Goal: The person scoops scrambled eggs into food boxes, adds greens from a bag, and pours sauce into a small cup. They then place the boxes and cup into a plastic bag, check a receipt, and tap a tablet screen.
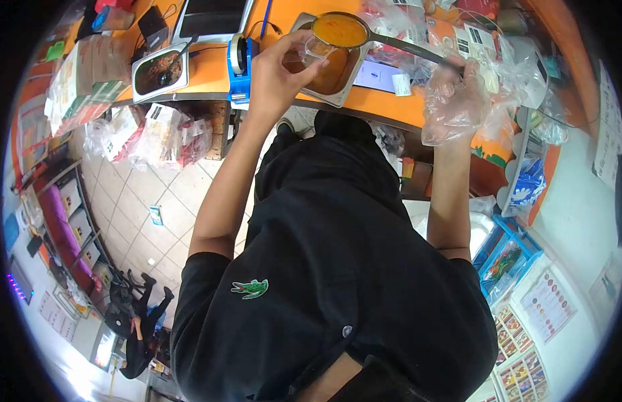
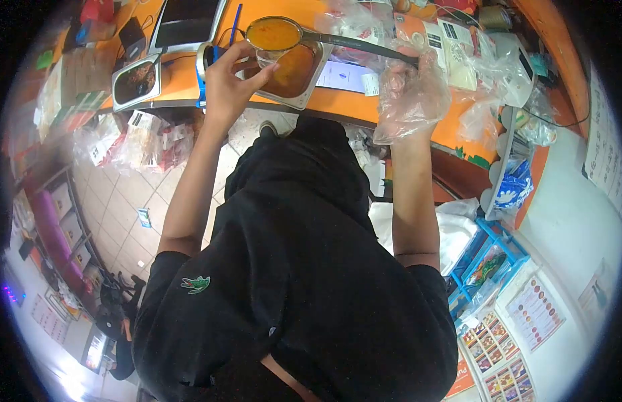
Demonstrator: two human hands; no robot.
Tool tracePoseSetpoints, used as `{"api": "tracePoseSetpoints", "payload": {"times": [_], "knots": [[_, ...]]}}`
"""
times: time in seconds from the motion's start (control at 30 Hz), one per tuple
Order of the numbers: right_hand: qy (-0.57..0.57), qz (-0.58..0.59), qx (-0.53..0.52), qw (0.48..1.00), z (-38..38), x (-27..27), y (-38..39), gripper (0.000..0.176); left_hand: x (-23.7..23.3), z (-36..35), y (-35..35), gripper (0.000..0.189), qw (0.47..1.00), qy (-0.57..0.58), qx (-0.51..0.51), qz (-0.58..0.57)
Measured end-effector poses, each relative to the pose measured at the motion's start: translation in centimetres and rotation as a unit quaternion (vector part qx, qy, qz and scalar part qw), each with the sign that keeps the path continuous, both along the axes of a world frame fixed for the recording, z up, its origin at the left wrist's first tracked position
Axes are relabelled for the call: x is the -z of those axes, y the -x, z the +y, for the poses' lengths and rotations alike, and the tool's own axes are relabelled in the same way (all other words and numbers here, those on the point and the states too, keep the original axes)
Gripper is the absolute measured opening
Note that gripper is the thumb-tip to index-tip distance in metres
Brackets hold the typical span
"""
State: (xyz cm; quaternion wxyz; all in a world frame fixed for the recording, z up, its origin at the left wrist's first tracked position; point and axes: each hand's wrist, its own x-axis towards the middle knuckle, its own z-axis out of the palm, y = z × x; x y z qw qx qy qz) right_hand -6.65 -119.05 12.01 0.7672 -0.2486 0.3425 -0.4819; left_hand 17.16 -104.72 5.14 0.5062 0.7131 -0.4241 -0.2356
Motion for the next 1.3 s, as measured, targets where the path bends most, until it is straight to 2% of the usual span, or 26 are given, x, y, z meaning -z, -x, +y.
{"api": "tracePoseSetpoints", "payload": {"times": [0.17,0.37,0.47,0.57,0.73,0.87,0.93,0.97,1.13,1.3], "knots": [[0.058,0.039,0.043,0.997,0.7,-0.5,0.1,0.04,-0.3,0.1,0.7,0.051,0.999,0.046,0.008,0.017],[0.118,0.016,-0.002,0.993,0.8,-0.7,1.5,0.039,-0.7,-0.1,1.1,0.053,0.993,0.064,0.008,0.101],[0.122,0.055,0.06,0.989,1.2,-1.1,1.0,0.04,-0.9,-0.1,1.3,0.053,0.991,0.078,0.016,0.111],[0.166,0.029,-0.007,0.986,1.5,-1.8,1.3,0.043,-1.1,-0.1,1.3,0.054,0.99,0.074,0.023,0.117],[0.198,0.085,0.045,0.975,2.2,-2.7,1.0,0.045,-0.9,-0.2,1.4,0.054,0.982,0.11,0.015,0.155],[0.227,0.102,0.053,0.967,3.0,-4.2,0.3,0.042,-1.0,-0.4,1.4,0.063,0.983,0.133,0.008,0.13],[0.256,0.086,0.007,0.963,2.7,-4.3,1.0,0.042,-1.1,-0.3,1.3,0.067,0.986,0.123,0.01,0.11],[0.269,0.078,-0.016,0.96,2.7,-4.3,1.3,0.042,-1.1,-0.3,1.3,0.067,0.985,0.125,0.01,0.12],[0.377,0.169,0.007,0.911,3.7,-4.7,1.0,0.042,-1.3,-0.4,1.4,0.067,0.981,0.133,0.009,0.138],[0.44,0.19,0.018,0.878,4.2,-4.8,0.5,0.04,-1.2,-0.5,1.5,0.066,0.981,0.142,0.005,0.133]]}}
